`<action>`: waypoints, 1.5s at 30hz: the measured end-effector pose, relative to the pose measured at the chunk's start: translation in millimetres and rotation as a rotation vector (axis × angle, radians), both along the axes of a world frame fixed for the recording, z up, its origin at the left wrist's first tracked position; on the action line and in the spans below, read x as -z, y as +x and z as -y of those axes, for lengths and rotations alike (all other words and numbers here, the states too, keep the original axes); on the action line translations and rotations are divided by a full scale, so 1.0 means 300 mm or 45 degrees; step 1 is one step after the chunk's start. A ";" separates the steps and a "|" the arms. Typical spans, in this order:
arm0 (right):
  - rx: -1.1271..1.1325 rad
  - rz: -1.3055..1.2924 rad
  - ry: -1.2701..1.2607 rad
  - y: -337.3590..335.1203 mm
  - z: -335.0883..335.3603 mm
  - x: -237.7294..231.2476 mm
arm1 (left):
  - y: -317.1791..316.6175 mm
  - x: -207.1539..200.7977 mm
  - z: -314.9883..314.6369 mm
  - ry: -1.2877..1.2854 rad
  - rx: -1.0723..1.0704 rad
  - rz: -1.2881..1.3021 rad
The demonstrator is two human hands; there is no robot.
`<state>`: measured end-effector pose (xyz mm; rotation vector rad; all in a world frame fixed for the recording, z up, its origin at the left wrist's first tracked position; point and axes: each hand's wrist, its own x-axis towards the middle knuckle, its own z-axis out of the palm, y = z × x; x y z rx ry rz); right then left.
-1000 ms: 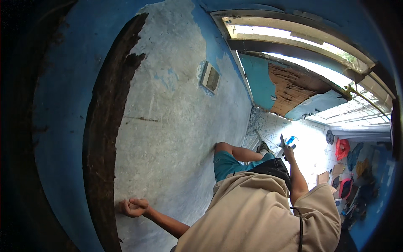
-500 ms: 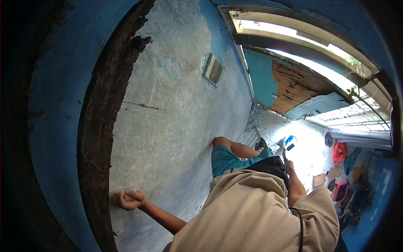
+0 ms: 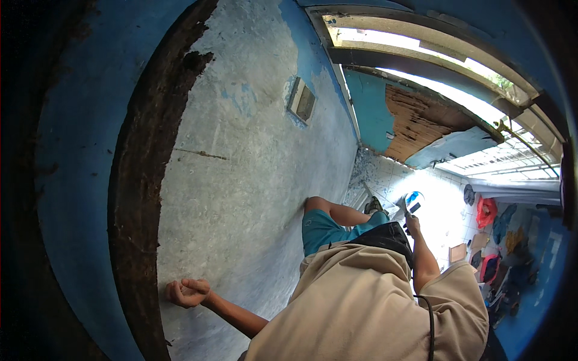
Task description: The person scrapes old paint off a wall using a scraper tool while holding a wooden board.
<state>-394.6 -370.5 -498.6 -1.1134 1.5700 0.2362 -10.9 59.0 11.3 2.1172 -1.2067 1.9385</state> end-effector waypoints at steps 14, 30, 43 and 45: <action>0.025 -0.198 -0.305 -0.076 -0.072 0.065 | -0.009 0.002 -0.017 -0.032 0.028 0.001; -0.017 0.651 -0.896 0.676 0.380 -0.465 | -0.006 0.017 0.016 0.015 -0.061 -0.024; 0.817 2.291 -1.203 1.561 0.483 -1.455 | -0.003 -0.003 0.029 0.115 -0.160 -0.026; 0.937 2.454 -1.125 1.589 0.528 -1.535 | -0.007 -0.001 0.022 0.108 -0.152 -0.086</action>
